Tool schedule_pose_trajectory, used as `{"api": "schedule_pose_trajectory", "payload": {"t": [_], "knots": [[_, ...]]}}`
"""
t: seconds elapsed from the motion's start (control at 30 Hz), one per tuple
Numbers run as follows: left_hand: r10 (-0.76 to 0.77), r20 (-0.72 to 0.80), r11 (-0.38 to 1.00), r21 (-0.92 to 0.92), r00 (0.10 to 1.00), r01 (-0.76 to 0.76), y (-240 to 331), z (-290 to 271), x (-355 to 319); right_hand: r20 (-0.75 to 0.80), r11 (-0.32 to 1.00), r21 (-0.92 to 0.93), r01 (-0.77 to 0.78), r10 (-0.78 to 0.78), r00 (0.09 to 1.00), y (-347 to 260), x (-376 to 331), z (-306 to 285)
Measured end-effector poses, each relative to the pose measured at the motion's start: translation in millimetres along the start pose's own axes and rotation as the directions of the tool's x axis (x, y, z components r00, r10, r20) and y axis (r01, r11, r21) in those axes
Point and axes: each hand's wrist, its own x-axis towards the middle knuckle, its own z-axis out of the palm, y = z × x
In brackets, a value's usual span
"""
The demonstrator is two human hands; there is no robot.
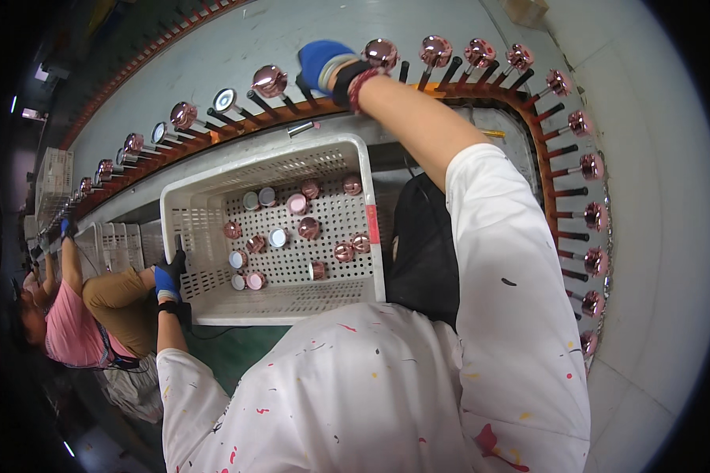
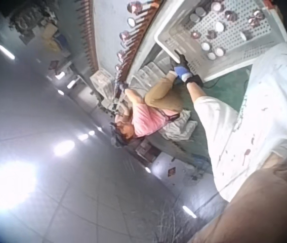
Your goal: Collecting pink ornaments from a production rack and placing them into a white plastic basket.
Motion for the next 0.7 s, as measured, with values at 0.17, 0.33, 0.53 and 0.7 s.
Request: {"api": "schedule_pose_trajectory", "payload": {"t": [0.17, 0.33, 0.53, 0.7], "knots": [[-0.082, 0.025, 0.997, 0.015, 0.996, 0.082, 0.9, 2.0, -9.6, 0.188, 0.905, 0.007, 0.425, -0.419, 0.889, -106.4, -91.8, 29.0], [-0.061, 0.026, 0.998, -0.018, 0.998, 0.062, -12.5, 1.1, 2.5, -0.151, 0.980, -0.082, 0.180, -0.191, 0.970, -49.9, -43.6, -16.2], [-0.064, 0.099, 0.998, 0.017, 0.993, 0.062, -4.9, -4.7, 0.6, 0.049, 0.960, -0.071, -0.271, 0.275, 0.960, 58.7, -23.0, -27.3], [-0.129, 0.058, 0.992, 0.007, 0.990, 0.129, -5.6, -0.4, -2.7, 0.003, 0.977, -0.209, 0.047, -0.047, 0.999, 2.6, -47.6, -14.9]]}}
